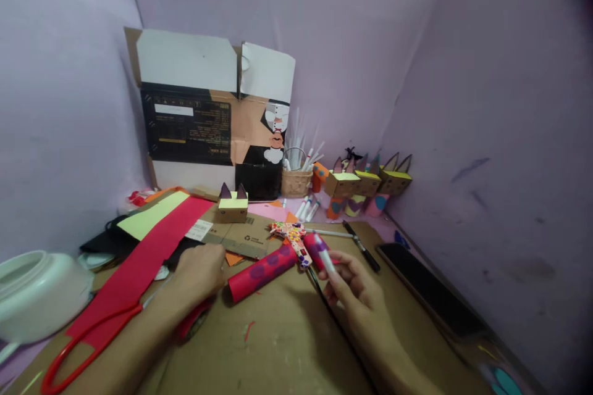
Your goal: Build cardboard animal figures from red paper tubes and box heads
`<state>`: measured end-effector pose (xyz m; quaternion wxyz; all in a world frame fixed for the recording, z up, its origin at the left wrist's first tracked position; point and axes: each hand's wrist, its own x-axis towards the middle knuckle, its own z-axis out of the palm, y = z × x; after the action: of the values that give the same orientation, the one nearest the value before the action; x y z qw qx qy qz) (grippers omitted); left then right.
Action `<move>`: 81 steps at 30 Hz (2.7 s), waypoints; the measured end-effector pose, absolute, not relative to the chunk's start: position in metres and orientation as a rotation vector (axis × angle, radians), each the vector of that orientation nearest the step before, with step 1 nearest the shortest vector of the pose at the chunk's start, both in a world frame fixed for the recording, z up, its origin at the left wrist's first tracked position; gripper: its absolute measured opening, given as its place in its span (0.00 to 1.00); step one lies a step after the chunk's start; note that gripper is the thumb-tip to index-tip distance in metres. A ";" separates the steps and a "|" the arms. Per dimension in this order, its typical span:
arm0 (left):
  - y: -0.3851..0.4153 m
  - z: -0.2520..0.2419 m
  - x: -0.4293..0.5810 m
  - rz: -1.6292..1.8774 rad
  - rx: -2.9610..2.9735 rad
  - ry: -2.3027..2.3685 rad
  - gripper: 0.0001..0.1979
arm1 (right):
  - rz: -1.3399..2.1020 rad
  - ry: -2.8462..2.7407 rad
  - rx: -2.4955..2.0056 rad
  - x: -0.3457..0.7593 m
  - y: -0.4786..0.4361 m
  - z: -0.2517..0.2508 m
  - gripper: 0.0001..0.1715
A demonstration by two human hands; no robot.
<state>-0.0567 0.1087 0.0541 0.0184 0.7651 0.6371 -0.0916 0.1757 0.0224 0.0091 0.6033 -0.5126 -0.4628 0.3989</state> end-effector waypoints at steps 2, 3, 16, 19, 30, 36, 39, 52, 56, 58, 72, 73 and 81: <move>0.108 0.055 -0.060 -0.176 2.394 1.937 0.12 | 0.890 -1.206 -1.207 0.172 0.020 0.002 0.19; 0.107 0.057 -0.062 -0.069 2.403 1.870 0.12 | 0.851 -1.284 -1.222 0.171 0.019 -0.001 0.18; 0.080 0.064 -0.045 0.641 1.892 1.058 0.09 | 0.299 -1.804 -1.051 0.172 0.006 -0.002 0.18; 0.079 0.062 -0.045 0.642 1.906 1.064 0.09 | 0.290 -1.860 -1.019 0.171 0.004 -0.002 0.20; 0.070 0.044 -0.026 0.668 1.622 1.004 0.13 | 1.032 -1.186 -1.025 0.159 0.009 0.001 0.17; 0.038 0.029 -0.004 0.545 1.885 0.844 0.09 | 1.335 -1.051 -0.762 0.148 0.006 -0.002 0.17; 0.039 0.026 -0.005 0.564 1.832 0.822 0.08 | 1.355 -1.061 -0.743 0.149 0.006 -0.002 0.17; 0.076 0.041 -0.023 1.014 0.642 0.838 0.05 | 0.371 -1.697 -1.225 0.159 -0.004 0.007 0.13; 0.071 0.037 -0.019 0.988 0.703 0.836 0.05 | 0.302 -1.735 -1.180 0.156 -0.004 0.010 0.13; 0.070 0.036 -0.018 0.978 0.736 0.816 0.07 | 0.300 -1.741 -1.163 0.156 -0.004 0.011 0.14; 0.057 0.027 -0.014 0.918 1.393 0.914 0.09 | 1.184 -1.203 -1.178 0.156 0.005 0.002 0.21; 0.057 0.027 -0.014 0.905 1.442 0.907 0.08 | 1.261 -1.145 -1.156 0.156 0.006 0.002 0.22; 0.051 0.023 -0.016 0.861 1.613 0.885 0.10 | 1.620 -0.872 -1.043 0.159 0.005 0.003 0.24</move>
<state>-0.0162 0.0511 0.0230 0.5271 0.6747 0.3704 0.3601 0.1589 0.0050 0.0035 0.4911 -0.4297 -0.3590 0.6673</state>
